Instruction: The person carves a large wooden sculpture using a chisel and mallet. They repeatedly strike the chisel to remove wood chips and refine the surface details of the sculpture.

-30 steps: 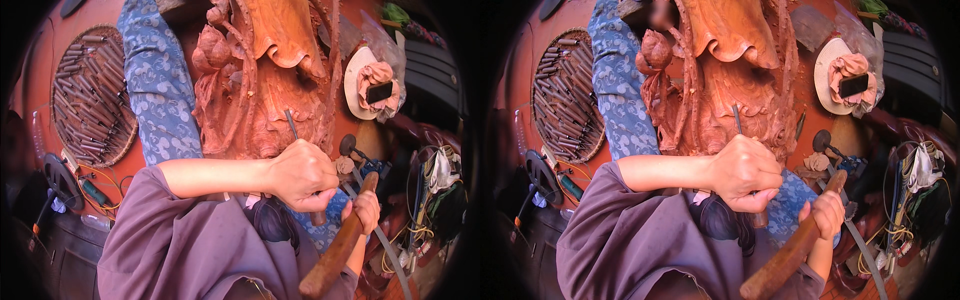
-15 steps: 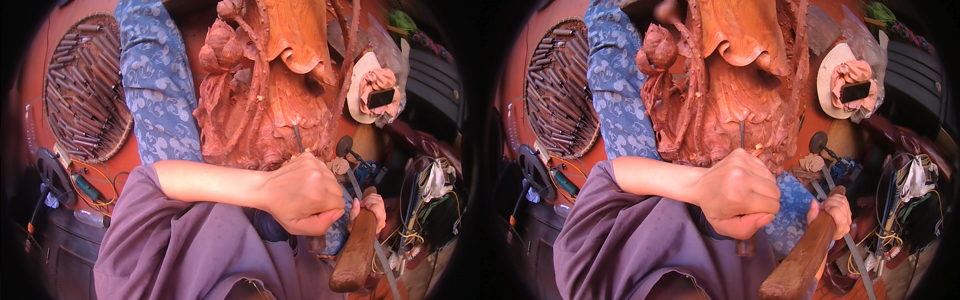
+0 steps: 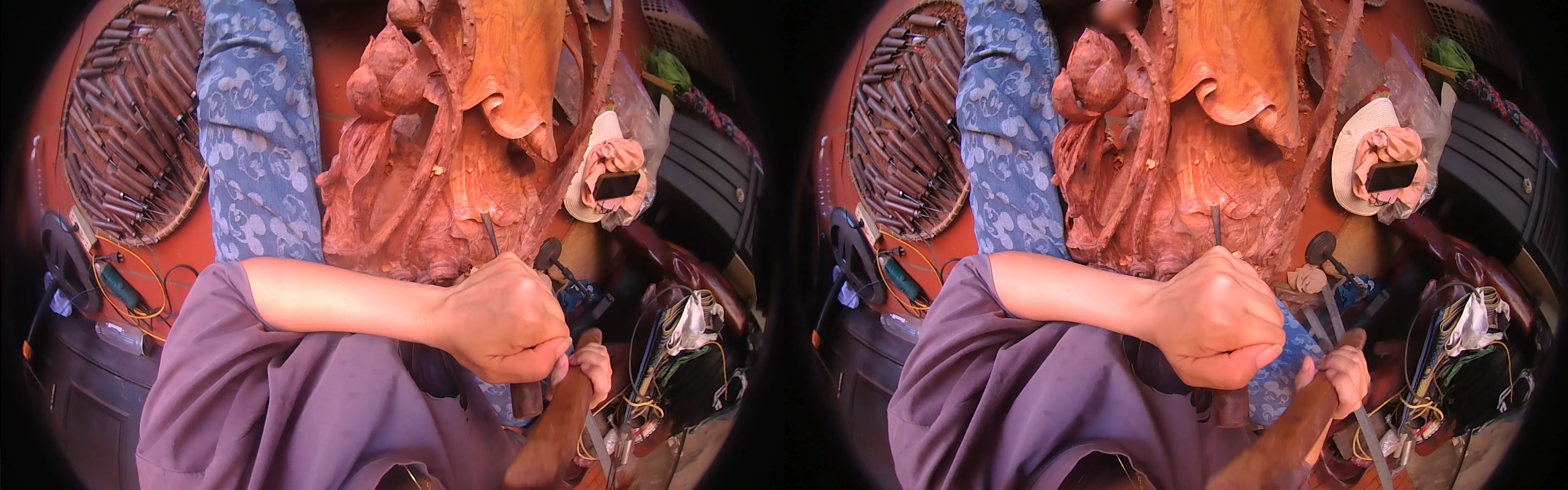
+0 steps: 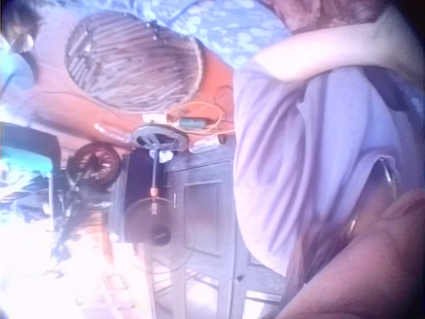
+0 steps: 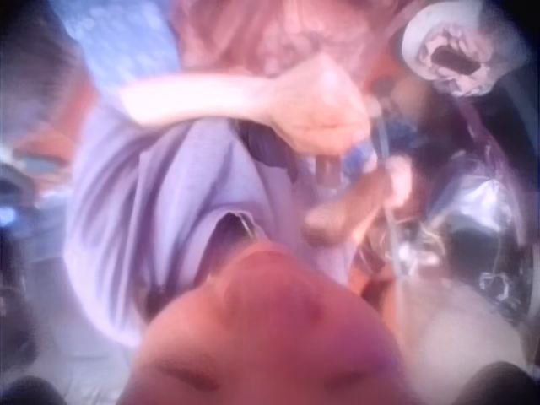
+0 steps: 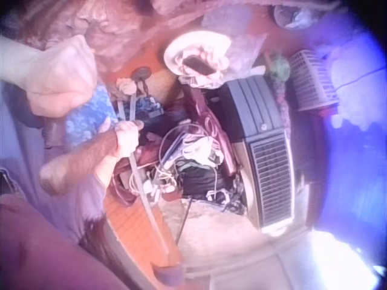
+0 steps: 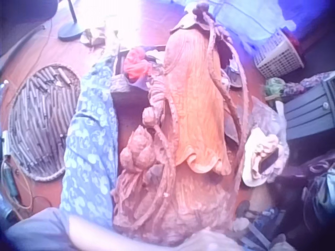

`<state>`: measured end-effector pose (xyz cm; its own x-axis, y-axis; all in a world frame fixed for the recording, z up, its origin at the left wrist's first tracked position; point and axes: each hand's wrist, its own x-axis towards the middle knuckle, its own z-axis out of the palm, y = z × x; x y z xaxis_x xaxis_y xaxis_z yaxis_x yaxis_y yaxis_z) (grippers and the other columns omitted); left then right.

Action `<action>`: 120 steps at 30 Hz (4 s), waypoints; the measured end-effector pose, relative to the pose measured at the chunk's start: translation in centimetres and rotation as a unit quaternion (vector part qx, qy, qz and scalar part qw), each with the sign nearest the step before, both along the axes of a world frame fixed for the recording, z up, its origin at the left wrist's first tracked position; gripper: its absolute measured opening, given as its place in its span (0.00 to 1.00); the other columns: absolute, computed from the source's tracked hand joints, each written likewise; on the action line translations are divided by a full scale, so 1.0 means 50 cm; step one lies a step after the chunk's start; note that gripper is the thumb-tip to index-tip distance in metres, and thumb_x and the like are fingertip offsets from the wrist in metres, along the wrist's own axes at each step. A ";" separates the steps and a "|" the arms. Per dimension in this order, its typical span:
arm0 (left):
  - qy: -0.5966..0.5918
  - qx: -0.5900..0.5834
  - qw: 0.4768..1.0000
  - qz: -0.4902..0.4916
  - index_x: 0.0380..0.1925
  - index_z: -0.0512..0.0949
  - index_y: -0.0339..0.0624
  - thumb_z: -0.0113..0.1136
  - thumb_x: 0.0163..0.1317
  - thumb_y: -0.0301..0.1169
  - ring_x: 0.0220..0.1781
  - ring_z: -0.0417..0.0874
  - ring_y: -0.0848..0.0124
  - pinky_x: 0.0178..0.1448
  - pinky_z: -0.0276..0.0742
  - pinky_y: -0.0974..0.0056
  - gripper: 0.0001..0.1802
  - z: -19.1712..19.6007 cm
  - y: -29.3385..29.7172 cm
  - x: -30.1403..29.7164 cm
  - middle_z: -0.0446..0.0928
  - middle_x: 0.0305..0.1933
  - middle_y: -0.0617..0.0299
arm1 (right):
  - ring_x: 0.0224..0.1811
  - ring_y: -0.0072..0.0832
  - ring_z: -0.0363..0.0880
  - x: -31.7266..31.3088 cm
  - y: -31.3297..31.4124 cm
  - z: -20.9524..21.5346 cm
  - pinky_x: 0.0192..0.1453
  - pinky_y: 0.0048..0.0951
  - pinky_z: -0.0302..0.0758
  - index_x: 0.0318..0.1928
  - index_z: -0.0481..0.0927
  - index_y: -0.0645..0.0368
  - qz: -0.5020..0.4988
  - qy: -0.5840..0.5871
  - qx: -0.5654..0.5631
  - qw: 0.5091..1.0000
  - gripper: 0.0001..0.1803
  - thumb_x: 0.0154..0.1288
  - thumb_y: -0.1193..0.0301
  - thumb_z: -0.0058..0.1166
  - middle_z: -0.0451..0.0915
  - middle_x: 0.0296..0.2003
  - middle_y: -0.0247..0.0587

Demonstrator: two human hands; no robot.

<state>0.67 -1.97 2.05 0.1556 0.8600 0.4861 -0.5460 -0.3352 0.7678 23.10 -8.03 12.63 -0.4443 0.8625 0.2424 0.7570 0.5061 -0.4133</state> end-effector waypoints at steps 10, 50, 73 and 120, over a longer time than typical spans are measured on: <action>0.037 0.021 0.999 0.031 0.18 0.74 0.41 0.54 0.53 0.30 0.19 0.74 0.55 0.23 0.70 0.55 0.08 -0.008 -0.007 0.021 0.72 0.18 0.57 | 0.20 0.34 0.71 0.019 -0.031 -0.025 0.28 0.35 0.73 0.36 0.68 0.60 -0.012 0.053 0.019 0.998 0.17 0.53 0.79 0.67 0.71 0.20 0.40; 0.132 0.064 0.987 0.071 0.15 0.71 0.43 0.60 0.49 0.32 0.20 0.76 0.60 0.24 0.72 0.58 0.10 -0.029 -0.003 0.045 0.70 0.18 0.61 | 0.21 0.37 0.74 0.070 -0.072 -0.076 0.29 0.37 0.75 0.33 0.68 0.61 -0.029 0.080 0.003 0.996 0.17 0.49 0.82 0.66 0.74 0.21 0.42; 0.049 -0.044 0.998 0.024 0.17 0.71 0.41 0.56 0.55 0.27 0.18 0.72 0.55 0.22 0.68 0.56 0.10 0.016 0.009 0.012 0.69 0.17 0.57 | 0.24 0.28 0.70 0.070 -0.059 -0.038 0.37 0.35 0.73 0.38 0.64 0.60 -0.103 0.051 -0.092 0.989 0.19 0.52 0.84 0.62 0.72 0.23 0.39; 0.154 0.044 0.985 0.070 0.14 0.72 0.43 0.59 0.53 0.30 0.18 0.75 0.59 0.23 0.71 0.57 0.12 -0.028 -0.001 0.044 0.70 0.16 0.60 | 0.22 0.35 0.73 0.074 -0.088 -0.072 0.30 0.38 0.75 0.35 0.68 0.61 -0.102 -0.092 0.010 0.991 0.15 0.54 0.83 0.63 0.74 0.22 0.42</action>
